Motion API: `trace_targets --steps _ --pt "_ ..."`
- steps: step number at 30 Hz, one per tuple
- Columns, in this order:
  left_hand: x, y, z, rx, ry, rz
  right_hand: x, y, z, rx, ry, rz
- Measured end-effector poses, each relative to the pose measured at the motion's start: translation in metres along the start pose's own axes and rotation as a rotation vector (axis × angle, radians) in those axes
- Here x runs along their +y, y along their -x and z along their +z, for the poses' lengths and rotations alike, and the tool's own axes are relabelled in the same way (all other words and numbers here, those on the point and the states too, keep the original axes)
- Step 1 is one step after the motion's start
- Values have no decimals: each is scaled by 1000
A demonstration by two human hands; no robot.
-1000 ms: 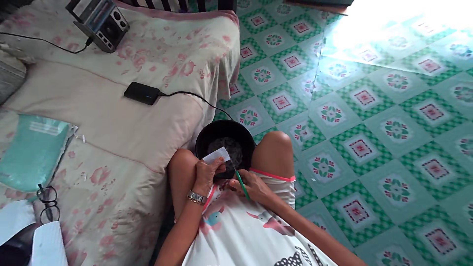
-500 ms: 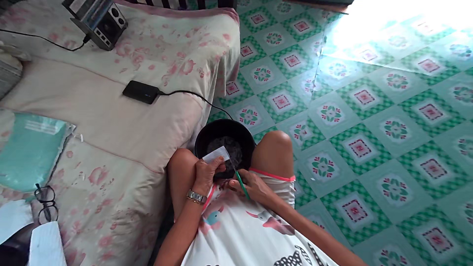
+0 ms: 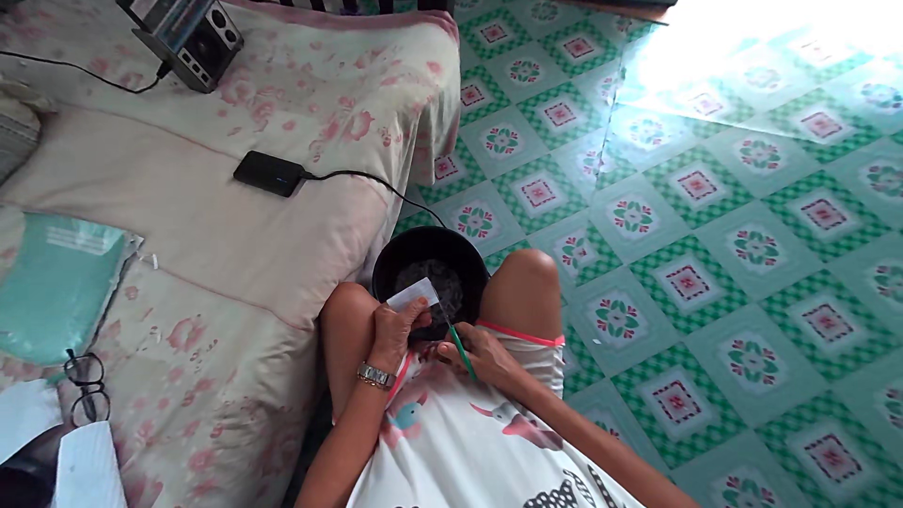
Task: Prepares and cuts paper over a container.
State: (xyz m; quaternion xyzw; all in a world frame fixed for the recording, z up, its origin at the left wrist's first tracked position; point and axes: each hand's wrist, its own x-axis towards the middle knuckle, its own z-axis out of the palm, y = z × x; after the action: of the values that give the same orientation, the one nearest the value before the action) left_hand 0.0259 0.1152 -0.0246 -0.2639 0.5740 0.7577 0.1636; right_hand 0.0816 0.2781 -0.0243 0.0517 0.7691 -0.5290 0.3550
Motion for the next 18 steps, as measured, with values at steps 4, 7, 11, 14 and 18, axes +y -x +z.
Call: trace_targets --steps 4,7,11,14,18 --pt "0 0 0 4 1 3 0 1 0 -1 6 -12" --pt "0 0 1 6 0 9 0 3 -1 -8 20 -20" --pt "0 1 0 -3 -13 10 1 2 1 -4 12 -19" --pt "0 2 0 0 -13 11 1 -1 2 -3 8 -16" --pt "1 2 1 2 -10 1 1 0 2 12 19 -9"
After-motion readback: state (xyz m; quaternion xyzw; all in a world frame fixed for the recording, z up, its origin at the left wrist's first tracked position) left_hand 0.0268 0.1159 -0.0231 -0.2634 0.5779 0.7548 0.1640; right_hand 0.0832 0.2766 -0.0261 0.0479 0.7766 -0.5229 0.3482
